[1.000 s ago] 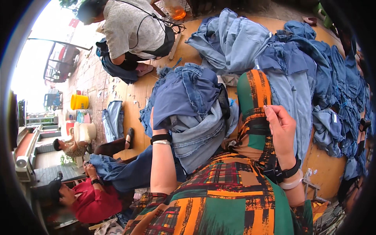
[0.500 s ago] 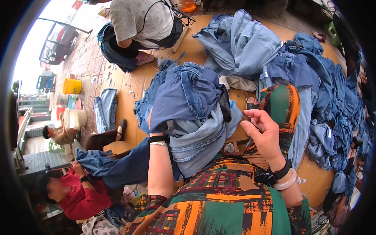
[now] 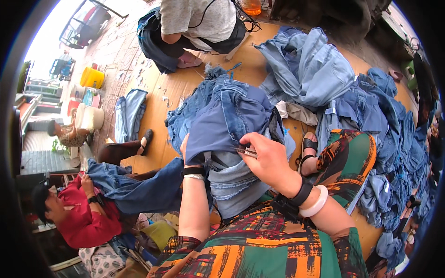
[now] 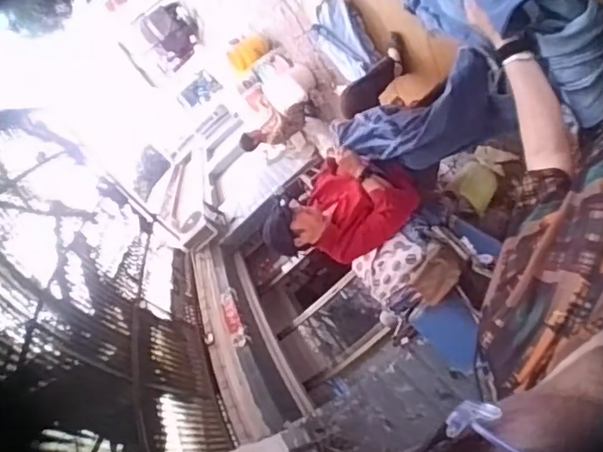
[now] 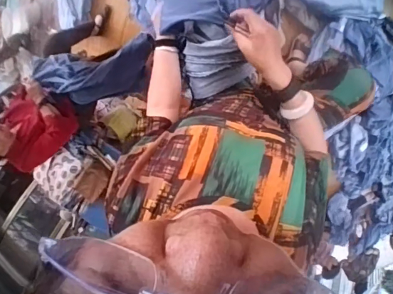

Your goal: Trimming excess threads and applying brand labels to denim garments in a workshop.

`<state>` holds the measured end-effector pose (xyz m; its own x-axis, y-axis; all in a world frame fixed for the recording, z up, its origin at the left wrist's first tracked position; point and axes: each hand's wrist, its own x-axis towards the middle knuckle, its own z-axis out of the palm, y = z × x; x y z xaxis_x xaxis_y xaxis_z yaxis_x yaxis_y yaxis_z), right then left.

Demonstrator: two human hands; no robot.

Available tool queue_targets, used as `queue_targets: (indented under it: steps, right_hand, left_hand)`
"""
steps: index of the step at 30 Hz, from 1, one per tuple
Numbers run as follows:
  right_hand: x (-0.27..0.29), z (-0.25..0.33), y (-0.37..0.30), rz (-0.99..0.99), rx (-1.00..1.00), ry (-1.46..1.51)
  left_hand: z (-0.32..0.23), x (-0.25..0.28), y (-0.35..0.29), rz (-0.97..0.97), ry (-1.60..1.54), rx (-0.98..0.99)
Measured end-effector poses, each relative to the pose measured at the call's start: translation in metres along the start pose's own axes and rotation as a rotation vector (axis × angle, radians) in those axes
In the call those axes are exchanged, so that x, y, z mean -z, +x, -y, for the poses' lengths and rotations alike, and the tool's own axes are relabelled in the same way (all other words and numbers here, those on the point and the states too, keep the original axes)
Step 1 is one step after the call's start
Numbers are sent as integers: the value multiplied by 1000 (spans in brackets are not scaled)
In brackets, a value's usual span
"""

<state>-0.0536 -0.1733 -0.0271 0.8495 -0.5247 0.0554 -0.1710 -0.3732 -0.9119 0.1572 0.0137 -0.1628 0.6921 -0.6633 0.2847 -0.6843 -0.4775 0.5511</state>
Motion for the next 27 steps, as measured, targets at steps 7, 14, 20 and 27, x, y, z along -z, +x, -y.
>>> queue_targets:
  steps: [7, 14, 20, 27]
  right_hand:
    - [-8, 1, -6, 194, 184, -161]
    - [-10, -1, -8, 197, 179, -112]
    - [11, 6, -11, 293, 165, 11]
    - [17, -4, -24, 357, 272, -54]
  left_hand:
    - [-18, -1, 6, 125, 36, 24]
    - [1, -27, -9, 41, -1348, 462]
    - [9, -36, -17, -63, -1482, 458]
    - [-26, 9, -21, -30, -1600, 735]
